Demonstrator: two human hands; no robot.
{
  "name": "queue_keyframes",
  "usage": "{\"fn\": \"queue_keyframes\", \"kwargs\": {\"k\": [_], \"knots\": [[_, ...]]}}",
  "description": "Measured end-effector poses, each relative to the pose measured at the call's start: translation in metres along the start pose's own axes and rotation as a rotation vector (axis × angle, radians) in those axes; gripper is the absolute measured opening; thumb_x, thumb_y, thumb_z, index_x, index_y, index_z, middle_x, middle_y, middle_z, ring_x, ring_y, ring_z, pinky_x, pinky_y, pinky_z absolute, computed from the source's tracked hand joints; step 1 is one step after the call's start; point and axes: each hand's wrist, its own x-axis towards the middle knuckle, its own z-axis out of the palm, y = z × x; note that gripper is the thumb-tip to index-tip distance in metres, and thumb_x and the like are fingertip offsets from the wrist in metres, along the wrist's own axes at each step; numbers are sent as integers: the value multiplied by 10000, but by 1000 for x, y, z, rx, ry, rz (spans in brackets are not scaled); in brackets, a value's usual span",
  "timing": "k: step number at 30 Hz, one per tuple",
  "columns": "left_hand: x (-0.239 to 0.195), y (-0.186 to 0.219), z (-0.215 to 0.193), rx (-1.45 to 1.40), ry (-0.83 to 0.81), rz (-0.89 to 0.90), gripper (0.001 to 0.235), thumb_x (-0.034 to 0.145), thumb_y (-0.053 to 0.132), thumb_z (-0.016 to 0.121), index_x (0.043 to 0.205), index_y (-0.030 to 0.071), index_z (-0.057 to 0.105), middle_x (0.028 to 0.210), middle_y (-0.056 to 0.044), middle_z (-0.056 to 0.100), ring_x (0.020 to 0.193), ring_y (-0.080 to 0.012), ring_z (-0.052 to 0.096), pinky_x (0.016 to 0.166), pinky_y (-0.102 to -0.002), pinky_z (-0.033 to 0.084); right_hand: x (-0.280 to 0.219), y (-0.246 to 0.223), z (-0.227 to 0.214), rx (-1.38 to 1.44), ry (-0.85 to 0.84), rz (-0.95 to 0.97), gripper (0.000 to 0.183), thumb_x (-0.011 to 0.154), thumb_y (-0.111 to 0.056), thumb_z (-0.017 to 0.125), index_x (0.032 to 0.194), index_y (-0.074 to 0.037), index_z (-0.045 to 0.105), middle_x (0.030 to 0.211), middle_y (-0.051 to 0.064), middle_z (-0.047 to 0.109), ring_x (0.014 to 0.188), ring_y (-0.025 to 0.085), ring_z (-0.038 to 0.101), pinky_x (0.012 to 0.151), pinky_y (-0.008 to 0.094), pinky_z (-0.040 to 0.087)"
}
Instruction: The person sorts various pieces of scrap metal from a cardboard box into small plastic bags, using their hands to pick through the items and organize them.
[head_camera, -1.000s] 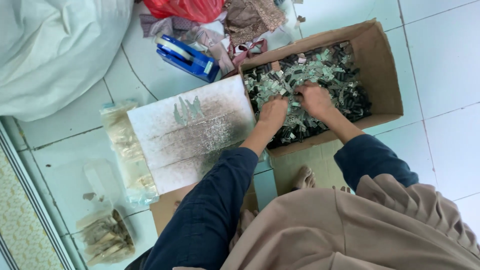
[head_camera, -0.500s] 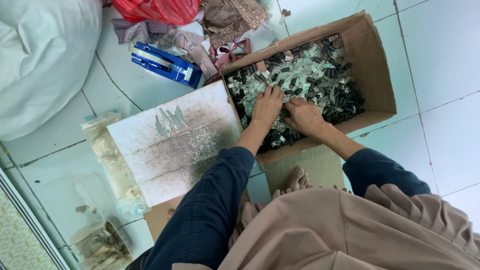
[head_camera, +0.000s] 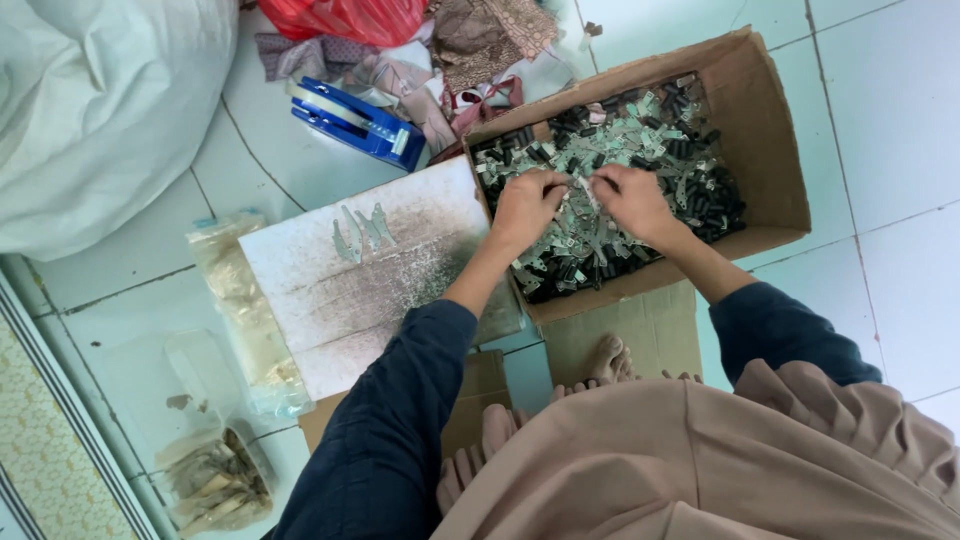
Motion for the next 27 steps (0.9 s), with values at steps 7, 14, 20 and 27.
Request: {"fn": "queue_keyframes", "kwargs": {"k": [7, 14, 20, 27], "knots": [[-33, 9, -95, -189, -3, -178, 311, 944, 148, 714, 1238, 55, 683, 766, -64, 747, 614, -166, 726, 592, -284, 613, 26, -97, 9, 512, -74, 52, 203, 1093, -103, 584, 1238, -4, 688, 931, 185, 727, 794, 248, 738, 657, 312, 582], [-85, -13, -179, -174, 39, -542, 361, 815, 80, 725, 1156, -37, 706, 797, -182, 760, 559, -157, 746, 522, -225, 655, 38, -177, 76, 436, -157, -128, 370, 946, -33, 662, 1311, -89, 644, 979, 118, 736, 781, 182, 727, 666, 281, 597], [-118, -56, -190, -88, 70, -588, 396, 839, 83, 721, 1198, -77, 670, 835, -208, 742, 530, -189, 736, 531, -306, 658, 50, -200, 118, 192, -158, -129, 393, 898, -149, 700, 1269, -278, 674, 854, -41, 756, 772, 113, 725, 708, 289, 594], [-131, -83, -186, -114, 125, -584, 404, 867, 124, 739, 1218, -62, 668, 927, -231, 734, 563, -206, 744, 552, -332, 656, 37, -233, 143, 92, -216, -100, 442, 917, -129, 664, 1337, -255, 614, 903, 45, 766, 854, 235, 747, 739, 414, 596]]}}
